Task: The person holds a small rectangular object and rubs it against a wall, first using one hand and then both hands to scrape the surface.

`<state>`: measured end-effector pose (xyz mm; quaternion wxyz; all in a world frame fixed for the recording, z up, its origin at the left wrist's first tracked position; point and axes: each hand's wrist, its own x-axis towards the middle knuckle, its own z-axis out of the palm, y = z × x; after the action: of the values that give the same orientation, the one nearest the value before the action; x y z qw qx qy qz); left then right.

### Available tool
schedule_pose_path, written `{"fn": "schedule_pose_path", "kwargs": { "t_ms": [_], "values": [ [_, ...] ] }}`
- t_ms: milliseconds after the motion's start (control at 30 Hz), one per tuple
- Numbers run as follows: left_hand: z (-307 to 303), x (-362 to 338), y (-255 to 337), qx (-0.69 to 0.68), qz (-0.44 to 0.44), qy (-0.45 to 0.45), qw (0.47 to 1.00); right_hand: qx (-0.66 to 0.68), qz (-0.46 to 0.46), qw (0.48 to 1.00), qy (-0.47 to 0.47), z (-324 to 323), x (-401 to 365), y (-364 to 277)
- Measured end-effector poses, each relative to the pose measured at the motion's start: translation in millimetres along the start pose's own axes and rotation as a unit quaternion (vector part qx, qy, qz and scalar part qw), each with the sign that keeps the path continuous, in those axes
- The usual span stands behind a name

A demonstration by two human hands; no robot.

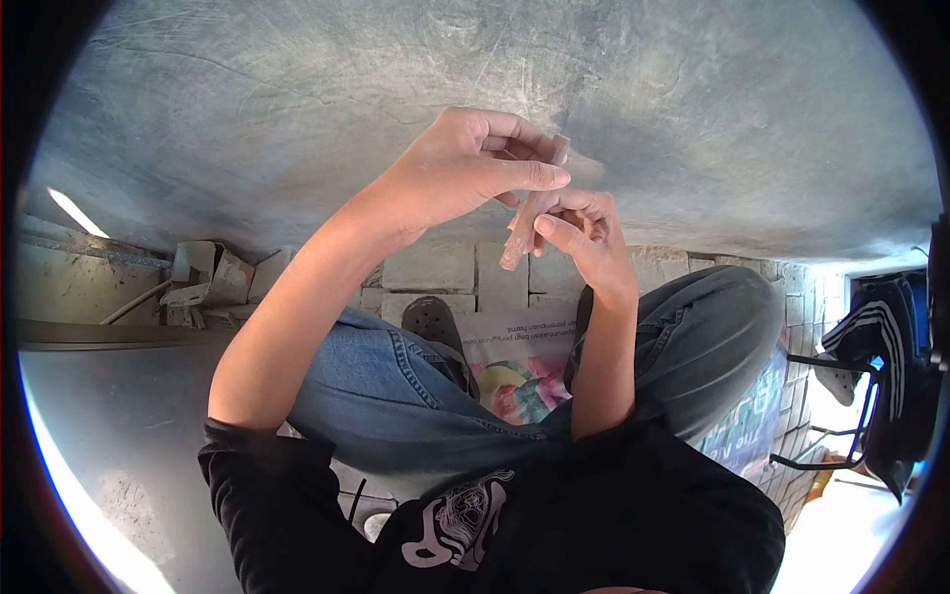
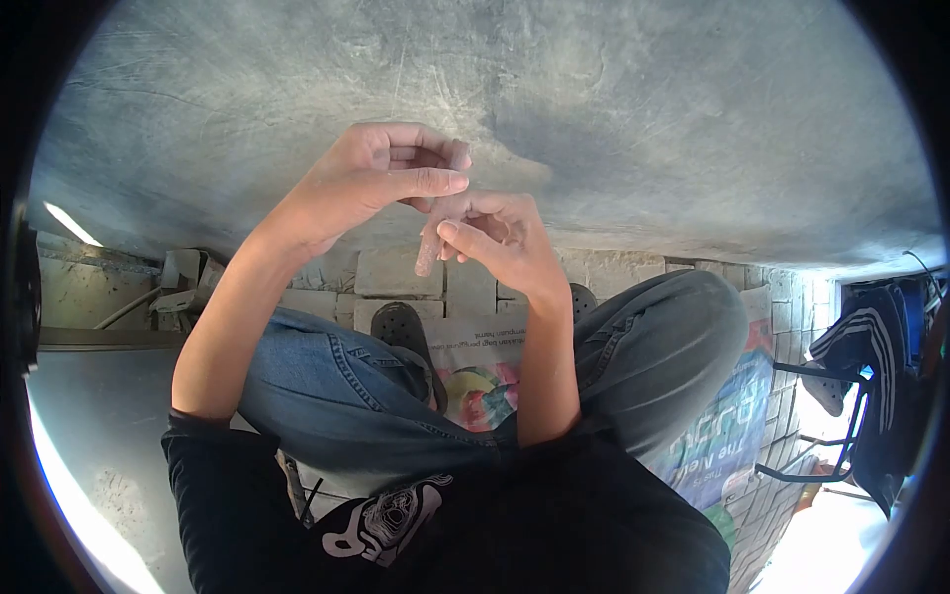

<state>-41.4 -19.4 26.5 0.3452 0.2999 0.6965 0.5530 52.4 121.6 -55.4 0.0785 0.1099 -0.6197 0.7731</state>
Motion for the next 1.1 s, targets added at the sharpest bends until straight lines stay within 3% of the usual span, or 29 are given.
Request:
{"fn": "schedule_pose_path", "kwargs": {
  "t_ms": [200, 267, 467, 667, 967, 1100],
  "values": [
    [1, -1, 0, 0.020, 0.039, -0.006, 0.999, -0.030, 0.001, 1.000, -0.003, 2, 1, -1],
    [1, 0, -2, 0.007, 0.052, -0.008, 0.999, -0.076, -0.023, 0.995, 0.064, 2, 2, 3],
    [3, 2, -2, -0.002, 0.093, 0.017, 0.996, -0.162, -0.069, 0.978, 0.117, -5, 3, 7],
    [3, 2, 1, -0.011, 0.116, 0.052, 0.992, -0.041, -0.107, 0.985, 0.127, 9, 7, 7],
    [3, 0, 1, -0.049, 0.174, 0.052, 0.982, -0.171, -0.165, 0.950, 0.204, 16, 6, -3],
    [3, -2, 5, -0.028, 0.181, 0.078, 0.980, -0.144, -0.161, 0.957, 0.193, 16, 6, -1]
  ]
}}
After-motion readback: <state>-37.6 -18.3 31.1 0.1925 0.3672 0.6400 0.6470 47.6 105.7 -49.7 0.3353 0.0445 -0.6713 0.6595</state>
